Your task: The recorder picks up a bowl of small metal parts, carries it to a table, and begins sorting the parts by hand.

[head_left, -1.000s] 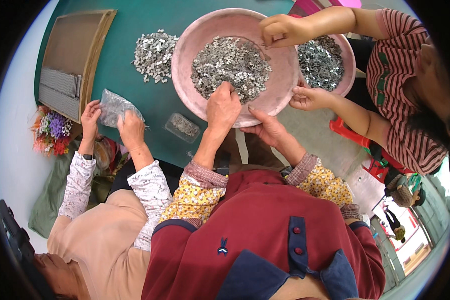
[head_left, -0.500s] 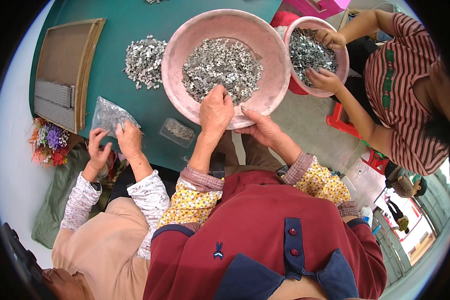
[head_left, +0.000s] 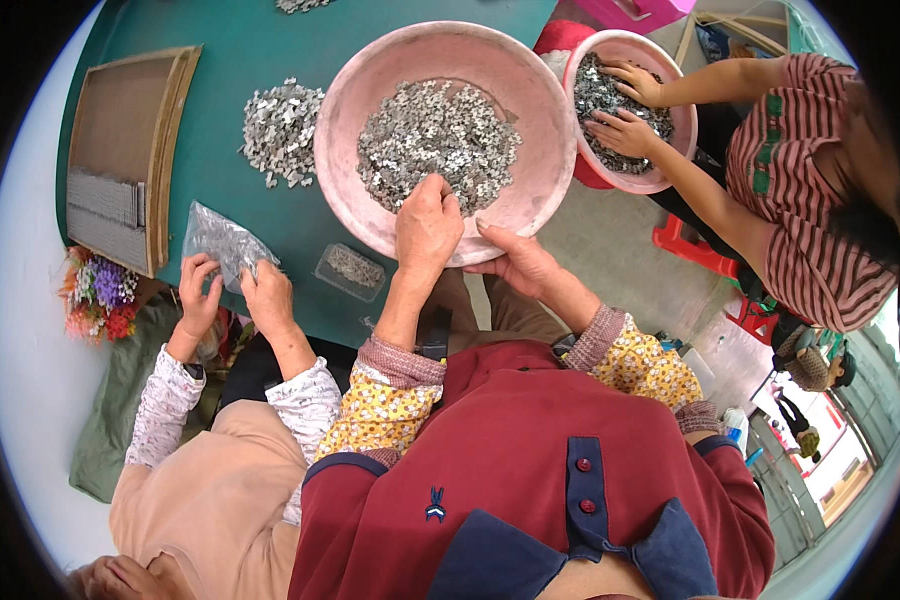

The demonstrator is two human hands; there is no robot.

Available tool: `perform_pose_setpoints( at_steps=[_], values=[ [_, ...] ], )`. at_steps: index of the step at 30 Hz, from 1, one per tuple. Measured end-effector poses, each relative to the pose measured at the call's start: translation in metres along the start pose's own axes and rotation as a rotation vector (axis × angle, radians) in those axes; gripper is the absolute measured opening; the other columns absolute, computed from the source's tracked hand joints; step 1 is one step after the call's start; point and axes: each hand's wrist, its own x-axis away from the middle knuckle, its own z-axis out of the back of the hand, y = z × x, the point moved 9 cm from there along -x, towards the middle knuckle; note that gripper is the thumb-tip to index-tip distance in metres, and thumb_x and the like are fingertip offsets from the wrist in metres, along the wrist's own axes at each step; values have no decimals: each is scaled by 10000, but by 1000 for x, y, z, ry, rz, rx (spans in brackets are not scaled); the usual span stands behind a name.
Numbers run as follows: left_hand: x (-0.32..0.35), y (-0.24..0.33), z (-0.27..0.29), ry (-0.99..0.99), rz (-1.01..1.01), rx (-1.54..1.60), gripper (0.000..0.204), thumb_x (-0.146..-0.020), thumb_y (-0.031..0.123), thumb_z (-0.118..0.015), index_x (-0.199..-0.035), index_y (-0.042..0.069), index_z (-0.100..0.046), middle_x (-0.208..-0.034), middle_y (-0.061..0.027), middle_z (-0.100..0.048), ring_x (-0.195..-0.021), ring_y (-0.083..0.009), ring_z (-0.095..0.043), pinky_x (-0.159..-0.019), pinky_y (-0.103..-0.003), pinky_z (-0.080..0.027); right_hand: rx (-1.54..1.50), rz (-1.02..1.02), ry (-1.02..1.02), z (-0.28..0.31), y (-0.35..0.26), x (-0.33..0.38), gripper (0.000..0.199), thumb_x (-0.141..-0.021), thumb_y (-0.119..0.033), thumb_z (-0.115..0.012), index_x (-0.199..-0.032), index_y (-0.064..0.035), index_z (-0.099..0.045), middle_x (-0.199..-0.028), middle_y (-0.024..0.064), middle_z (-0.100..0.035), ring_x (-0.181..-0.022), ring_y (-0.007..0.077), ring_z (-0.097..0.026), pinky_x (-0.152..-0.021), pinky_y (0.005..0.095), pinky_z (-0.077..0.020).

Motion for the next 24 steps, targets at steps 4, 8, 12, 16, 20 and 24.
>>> perform_pose_setpoints(
  at_steps=[4,8,12,16,20,24],
  values=[
    [-1,-2,-4,-84,61,12,79,-735,98,-499,-746,20,-500,-726,-174,-545,-695,-356,-526,-618,-420,-399,-16,39,-6,0,0,-2,356,-815,-212,-521,-1092,-12,-423,-1022,111,-525,-879,218,-563,-673,348,-527],
    [-4,2,-4,-37,-44,14,97,-726,88,-527,-742,-7,-518,-623,-146,-533,-564,-250,-524,-554,-342,-410,-40,21,8,1,-2,-3,350,-818,-195,-518,-1098,-12,-417,-1034,110,-518,-886,221,-561,-661,345,-531],
    [-4,8,3,-45,-36,-40,116,-730,105,-531,-761,-7,-527,-636,-157,-541,-596,-272,-541,-575,-348,-420,6,30,-71,-7,-3,-3,368,-829,-215,-502,-1130,-26,-407,-1049,89,-520,-927,198,-542,-697,342,-519],
    [-1,-4,-7,-41,18,-84,122,-737,125,-520,-776,10,-536,-704,-171,-558,-671,-332,-550,-609,-373,-432,-8,7,-37,4,8,-5,347,-837,-217,-490,-1129,-45,-420,-1061,85,-515,-940,204,-535,-741,354,-498],
    [5,7,-9,-38,2,10,107,-732,110,-514,-765,10,-528,-709,-167,-555,-668,-314,-554,-600,-370,-429,-25,-35,-26,2,4,8,333,-825,-194,-500,-1100,-16,-443,-1040,102,-524,-930,210,-539,-731,351,-503],
    [6,-2,3,3,-17,119,106,-712,83,-542,-776,0,-530,-648,-152,-546,-579,-257,-545,-553,-343,-424,-25,-92,-15,-6,8,6,319,-808,-134,-499,-1079,25,-444,-1018,114,-534,-901,220,-551,-706,351,-516]
  ],
)
